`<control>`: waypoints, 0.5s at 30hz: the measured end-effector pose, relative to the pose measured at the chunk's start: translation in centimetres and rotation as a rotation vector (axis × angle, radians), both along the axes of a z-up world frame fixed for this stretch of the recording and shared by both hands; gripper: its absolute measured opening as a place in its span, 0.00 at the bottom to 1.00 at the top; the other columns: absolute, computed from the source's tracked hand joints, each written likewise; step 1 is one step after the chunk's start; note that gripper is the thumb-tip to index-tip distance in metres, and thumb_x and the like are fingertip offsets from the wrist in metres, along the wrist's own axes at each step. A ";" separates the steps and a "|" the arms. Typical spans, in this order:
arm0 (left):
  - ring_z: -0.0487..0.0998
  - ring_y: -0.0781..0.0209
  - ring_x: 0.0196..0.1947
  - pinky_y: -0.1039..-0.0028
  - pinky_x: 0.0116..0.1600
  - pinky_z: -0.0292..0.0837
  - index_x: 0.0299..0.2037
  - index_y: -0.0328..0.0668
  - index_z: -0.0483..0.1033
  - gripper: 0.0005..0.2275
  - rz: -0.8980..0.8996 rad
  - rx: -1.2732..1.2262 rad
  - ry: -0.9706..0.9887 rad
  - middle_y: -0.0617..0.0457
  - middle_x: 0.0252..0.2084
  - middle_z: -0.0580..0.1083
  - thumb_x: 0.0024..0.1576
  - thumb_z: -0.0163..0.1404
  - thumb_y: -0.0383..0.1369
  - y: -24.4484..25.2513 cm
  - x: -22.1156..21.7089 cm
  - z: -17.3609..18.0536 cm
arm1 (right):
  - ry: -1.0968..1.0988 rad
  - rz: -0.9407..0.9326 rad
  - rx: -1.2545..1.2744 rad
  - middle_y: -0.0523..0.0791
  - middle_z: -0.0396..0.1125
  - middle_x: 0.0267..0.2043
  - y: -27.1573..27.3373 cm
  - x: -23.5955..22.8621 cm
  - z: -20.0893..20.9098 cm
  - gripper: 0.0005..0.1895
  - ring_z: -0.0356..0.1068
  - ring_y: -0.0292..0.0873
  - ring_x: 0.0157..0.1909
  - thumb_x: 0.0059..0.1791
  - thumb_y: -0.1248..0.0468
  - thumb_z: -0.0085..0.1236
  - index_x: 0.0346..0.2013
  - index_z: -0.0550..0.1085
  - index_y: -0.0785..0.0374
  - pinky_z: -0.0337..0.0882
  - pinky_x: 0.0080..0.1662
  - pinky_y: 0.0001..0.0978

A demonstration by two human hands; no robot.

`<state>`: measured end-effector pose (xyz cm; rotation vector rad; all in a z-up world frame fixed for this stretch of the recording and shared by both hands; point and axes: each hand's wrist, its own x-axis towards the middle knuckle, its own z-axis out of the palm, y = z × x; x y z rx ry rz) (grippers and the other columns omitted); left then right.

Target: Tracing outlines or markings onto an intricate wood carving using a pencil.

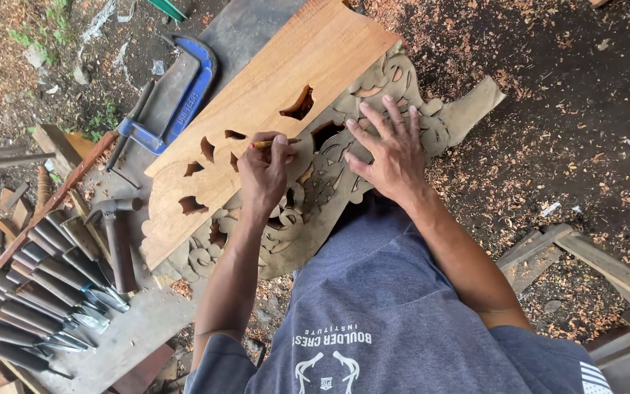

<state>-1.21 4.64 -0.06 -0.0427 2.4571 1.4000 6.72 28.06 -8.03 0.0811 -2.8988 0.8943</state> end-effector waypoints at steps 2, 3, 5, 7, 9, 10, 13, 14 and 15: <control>0.84 0.62 0.38 0.72 0.43 0.82 0.46 0.33 0.75 0.11 -0.045 0.012 0.047 0.46 0.35 0.82 0.67 0.46 0.36 0.3 0.6 0.6 | 0.018 -0.004 0.010 0.44 0.54 0.77 0.1 -0.1 0.0 0.31 0.41 0.57 0.80 0.49 0.43 0.65 0.63 0.76 0.50 0.36 0.73 0.72; 0.84 0.62 0.38 0.72 0.43 0.82 0.46 0.33 0.75 0.11 -0.045 0.012 0.048 0.46 0.35 0.82 0.67 0.46 0.36 0.2 1.4 0.6 | 0.019 -0.004 0.010 0.44 0.54 0.77 0.1 -0.1 0.2 0.31 0.41 0.57 0.80 0.49 0.43 0.65 0.63 0.76 0.50 0.36 0.73 0.72; 0.84 0.61 0.40 0.73 0.48 0.81 0.46 0.34 0.78 0.10 -0.238 0.011 0.092 0.45 0.38 0.82 0.67 0.50 0.34 0.1 3.0 0.6 | 0.012 -0.004 0.014 0.44 0.55 0.77 0.1 0.0 0.5 0.30 0.41 0.57 0.80 0.50 0.43 0.64 0.63 0.76 0.50 0.37 0.73 0.71; 0.83 0.59 0.35 0.71 0.42 0.79 0.47 0.36 0.78 0.09 -0.231 -0.043 0.040 0.46 0.39 0.82 0.64 0.51 0.34 1.7 3.4 2.5 | 0.019 -0.008 0.018 0.44 0.55 0.77 0.1 0.0 0.5 0.30 0.42 0.57 0.80 0.50 0.43 0.64 0.63 0.76 0.49 0.37 0.73 0.71; 0.81 0.56 0.30 0.69 0.36 0.77 0.47 0.38 0.79 0.09 -0.227 -0.097 -0.013 0.46 0.41 0.82 0.61 0.53 0.33 2.2 3.7 2.8 | 0.022 -0.013 0.023 0.44 0.55 0.76 0.1 0.0 0.6 0.30 0.42 0.57 0.80 0.50 0.43 0.63 0.63 0.76 0.49 0.37 0.73 0.71; 0.83 0.55 0.35 0.68 0.41 0.78 0.47 0.39 0.79 0.08 -0.292 -0.104 0.134 0.46 0.41 0.82 0.62 0.54 0.32 2.0 3.7 2.2 | 0.021 -0.012 0.030 0.44 0.55 0.76 0.1 0.0 0.6 0.30 0.42 0.57 0.80 0.50 0.43 0.63 0.63 0.76 0.49 0.37 0.73 0.71; 0.84 0.52 0.40 0.65 0.45 0.79 0.48 0.40 0.79 0.07 -0.374 -0.135 0.302 0.45 0.42 0.81 0.63 0.54 0.31 2.0 4.0 1.7 | 0.024 -0.012 0.032 0.44 0.55 0.76 0.1 0.0 0.6 0.29 0.43 0.57 0.80 0.50 0.43 0.63 0.64 0.76 0.49 0.38 0.73 0.71; 0.83 0.50 0.41 0.63 0.45 0.79 0.48 0.40 0.78 0.07 -0.391 -0.162 0.324 0.45 0.43 0.80 0.63 0.54 0.31 2.2 4.0 1.8 | 0.030 -0.016 0.026 0.44 0.55 0.76 0.1 0.0 0.5 0.29 0.43 0.57 0.80 0.51 0.42 0.62 0.64 0.76 0.49 0.38 0.73 0.71; 0.83 0.50 0.41 0.63 0.45 0.79 0.48 0.40 0.78 0.07 -0.392 -0.161 0.323 0.45 0.43 0.80 0.63 0.54 0.31 2.2 4.2 1.4 | 0.029 -0.017 0.026 0.44 0.55 0.76 0.1 0.0 0.7 0.29 0.43 0.57 0.80 0.51 0.42 0.62 0.64 0.76 0.49 0.38 0.73 0.71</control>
